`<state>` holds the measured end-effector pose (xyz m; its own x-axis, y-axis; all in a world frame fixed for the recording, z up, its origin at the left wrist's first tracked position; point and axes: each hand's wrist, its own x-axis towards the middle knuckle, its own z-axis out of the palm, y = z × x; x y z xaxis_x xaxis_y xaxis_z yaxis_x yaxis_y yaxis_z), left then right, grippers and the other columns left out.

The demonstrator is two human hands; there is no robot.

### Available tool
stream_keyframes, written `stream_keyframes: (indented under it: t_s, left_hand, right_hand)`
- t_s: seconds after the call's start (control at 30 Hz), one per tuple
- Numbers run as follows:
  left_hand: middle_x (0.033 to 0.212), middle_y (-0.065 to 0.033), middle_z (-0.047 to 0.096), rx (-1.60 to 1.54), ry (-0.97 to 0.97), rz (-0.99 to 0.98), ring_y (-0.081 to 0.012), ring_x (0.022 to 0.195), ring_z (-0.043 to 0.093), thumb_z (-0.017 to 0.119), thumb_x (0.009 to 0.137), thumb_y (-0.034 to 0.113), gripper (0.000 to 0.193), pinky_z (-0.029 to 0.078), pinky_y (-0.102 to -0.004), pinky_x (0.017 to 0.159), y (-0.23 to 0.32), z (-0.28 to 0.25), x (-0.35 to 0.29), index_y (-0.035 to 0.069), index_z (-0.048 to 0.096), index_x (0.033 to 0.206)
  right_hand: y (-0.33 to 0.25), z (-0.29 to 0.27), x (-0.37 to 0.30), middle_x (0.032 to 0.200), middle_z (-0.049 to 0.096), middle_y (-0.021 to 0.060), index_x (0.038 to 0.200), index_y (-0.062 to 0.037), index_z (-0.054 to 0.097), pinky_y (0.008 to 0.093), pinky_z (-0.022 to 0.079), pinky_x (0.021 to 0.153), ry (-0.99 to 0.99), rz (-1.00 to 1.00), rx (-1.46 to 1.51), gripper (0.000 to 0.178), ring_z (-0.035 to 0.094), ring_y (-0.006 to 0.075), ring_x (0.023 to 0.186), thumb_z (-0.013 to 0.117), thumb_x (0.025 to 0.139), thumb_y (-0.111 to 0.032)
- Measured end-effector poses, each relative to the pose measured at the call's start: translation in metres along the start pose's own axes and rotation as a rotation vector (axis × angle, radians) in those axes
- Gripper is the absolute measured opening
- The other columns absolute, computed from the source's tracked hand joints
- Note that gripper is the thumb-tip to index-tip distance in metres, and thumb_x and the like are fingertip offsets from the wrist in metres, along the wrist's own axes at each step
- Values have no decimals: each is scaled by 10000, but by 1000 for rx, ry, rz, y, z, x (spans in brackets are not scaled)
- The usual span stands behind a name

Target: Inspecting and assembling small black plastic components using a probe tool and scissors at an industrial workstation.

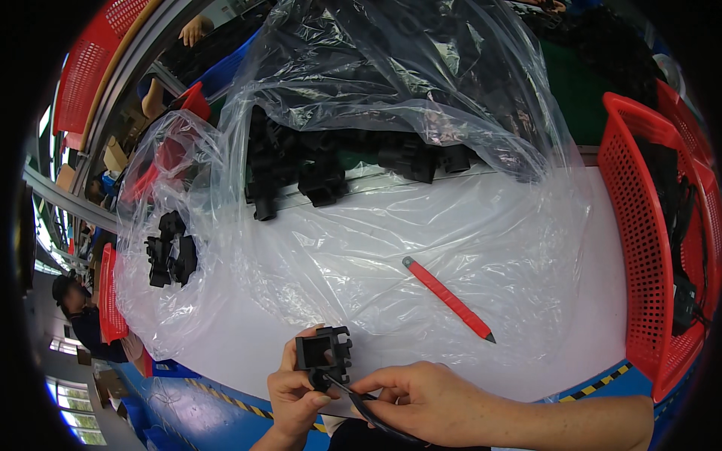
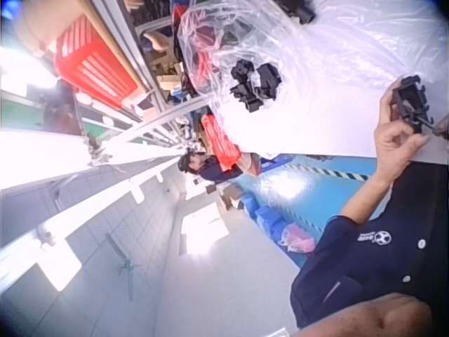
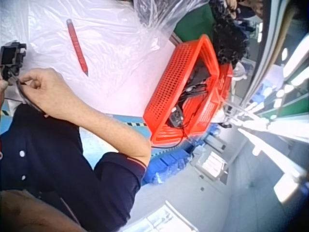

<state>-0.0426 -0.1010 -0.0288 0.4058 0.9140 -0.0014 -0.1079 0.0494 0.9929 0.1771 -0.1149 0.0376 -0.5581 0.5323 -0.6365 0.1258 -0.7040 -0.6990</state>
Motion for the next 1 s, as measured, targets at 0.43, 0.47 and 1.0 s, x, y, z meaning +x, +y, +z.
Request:
stream_keyframes:
  t_s: [0.43,0.47,1.0]
  left_hand:
    - [1311,-196,364,-69,-31,-31,-320,1214,376,764,625,68,124,309,-413,978,-1,-7,0,7,656,632]
    - [1311,-195,364,-72,-37,-29,-318,1212,378,765,624,70,123,312,-413,976,-1,-7,0,8,659,635]
    - [1327,-215,343,-194,-47,26,-320,1174,424,780,603,147,199,365,-401,951,-10,-14,-2,-3,687,694]
  right_hand:
    - [5,-2,8,836,634,50,1174,-44,534,204,434,649,-18,-107,-131,312,579,83,755,516,874,-126]
    - [12,-1,10,780,626,51,1146,-55,561,227,419,615,9,-142,-115,307,556,95,684,538,865,-177]
    - [72,-71,-97,734,518,-13,1080,45,564,146,324,556,1350,-537,-251,307,436,15,638,535,774,50]
